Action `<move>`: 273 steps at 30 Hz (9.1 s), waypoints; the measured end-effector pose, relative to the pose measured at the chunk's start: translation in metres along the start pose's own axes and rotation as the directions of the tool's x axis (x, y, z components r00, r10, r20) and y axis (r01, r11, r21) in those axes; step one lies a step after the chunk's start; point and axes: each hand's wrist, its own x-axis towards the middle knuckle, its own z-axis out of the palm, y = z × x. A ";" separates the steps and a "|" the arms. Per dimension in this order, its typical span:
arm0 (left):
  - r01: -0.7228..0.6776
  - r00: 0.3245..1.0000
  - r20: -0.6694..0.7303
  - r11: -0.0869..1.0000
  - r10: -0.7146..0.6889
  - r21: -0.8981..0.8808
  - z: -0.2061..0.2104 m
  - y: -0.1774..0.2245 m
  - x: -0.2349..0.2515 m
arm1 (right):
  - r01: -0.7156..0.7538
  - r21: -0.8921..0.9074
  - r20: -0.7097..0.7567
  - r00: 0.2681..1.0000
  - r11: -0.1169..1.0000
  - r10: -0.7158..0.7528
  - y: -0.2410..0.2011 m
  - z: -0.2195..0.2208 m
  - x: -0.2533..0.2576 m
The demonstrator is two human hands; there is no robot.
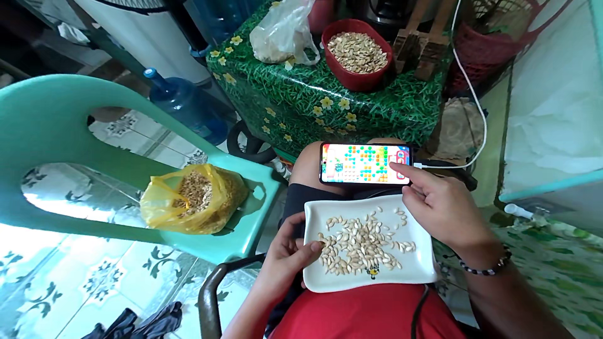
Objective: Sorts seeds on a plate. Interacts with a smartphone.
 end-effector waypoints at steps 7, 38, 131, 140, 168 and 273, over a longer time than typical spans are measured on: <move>0.000 1.000 0.002 1.000 0.000 0.001 -0.001 0.000 0.000 | -0.010 0.007 0.005 1.000 1.000 0.010 0.000 0.001 0.000; 0.010 1.000 -0.002 1.000 -0.010 -0.003 0.000 0.002 0.000 | -0.014 0.011 0.007 1.000 1.000 0.014 -0.001 0.002 0.000; 0.030 0.999 0.012 0.999 -0.030 0.019 -0.002 0.003 0.001 | 0.444 0.098 0.449 0.779 0.891 -0.438 -0.011 -0.024 -0.033; 0.027 1.000 -0.004 0.999 -0.027 0.037 -0.001 0.003 0.001 | 0.464 0.189 0.316 0.806 0.865 -0.501 -0.021 0.002 -0.036; 0.018 1.000 0.012 1.000 -0.019 0.025 -0.003 0.001 0.000 | 0.523 0.289 0.118 0.812 0.802 -0.572 -0.037 0.011 -0.032; 0.014 1.000 0.014 1.000 -0.014 0.028 -0.002 0.001 0.001 | 0.368 0.184 0.472 0.780 0.912 -0.410 -0.031 0.000 -0.026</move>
